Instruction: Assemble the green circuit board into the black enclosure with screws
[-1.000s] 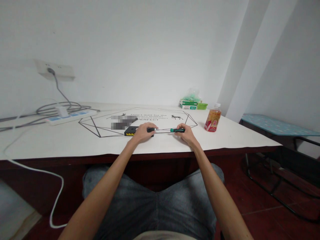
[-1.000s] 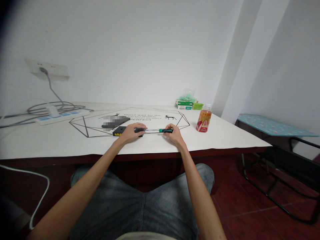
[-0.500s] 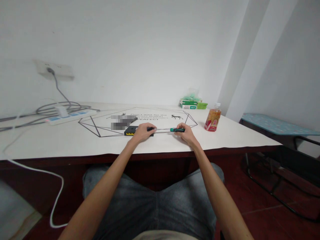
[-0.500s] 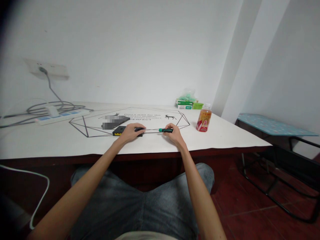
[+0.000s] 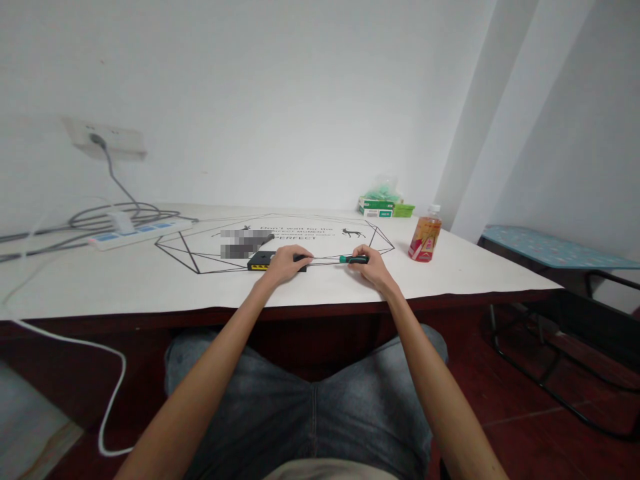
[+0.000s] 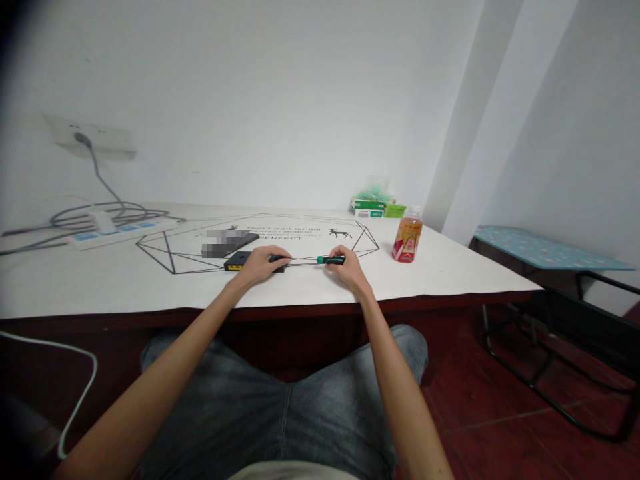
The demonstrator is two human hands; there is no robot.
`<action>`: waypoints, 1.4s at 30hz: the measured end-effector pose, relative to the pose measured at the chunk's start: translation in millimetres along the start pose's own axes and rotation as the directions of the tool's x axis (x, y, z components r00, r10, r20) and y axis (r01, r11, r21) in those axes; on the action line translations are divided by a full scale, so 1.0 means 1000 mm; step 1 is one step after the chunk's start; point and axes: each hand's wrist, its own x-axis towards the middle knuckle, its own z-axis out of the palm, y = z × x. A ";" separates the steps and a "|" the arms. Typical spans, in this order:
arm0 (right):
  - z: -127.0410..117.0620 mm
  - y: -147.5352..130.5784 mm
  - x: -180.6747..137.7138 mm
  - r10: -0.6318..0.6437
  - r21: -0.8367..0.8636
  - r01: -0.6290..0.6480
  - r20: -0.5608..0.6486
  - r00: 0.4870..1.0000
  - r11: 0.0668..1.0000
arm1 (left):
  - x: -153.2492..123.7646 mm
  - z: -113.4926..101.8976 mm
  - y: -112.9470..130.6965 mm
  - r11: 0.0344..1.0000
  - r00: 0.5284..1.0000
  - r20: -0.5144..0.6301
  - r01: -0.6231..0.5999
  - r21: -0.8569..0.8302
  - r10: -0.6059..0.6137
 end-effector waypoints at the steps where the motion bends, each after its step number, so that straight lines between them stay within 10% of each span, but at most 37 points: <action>1: 0.000 0.000 0.000 0.000 0.001 0.000 -0.001 1.000 1.000 | 0.000 0.000 0.000 1.000 1.000 0.003 0.005 0.001 -0.005; 42: 0.003 -0.008 -0.005 -0.029 0.031 0.026 0.110 0.993 0.999 | 0.000 0.005 0.000 0.916 0.997 -0.012 0.074 0.394 -0.076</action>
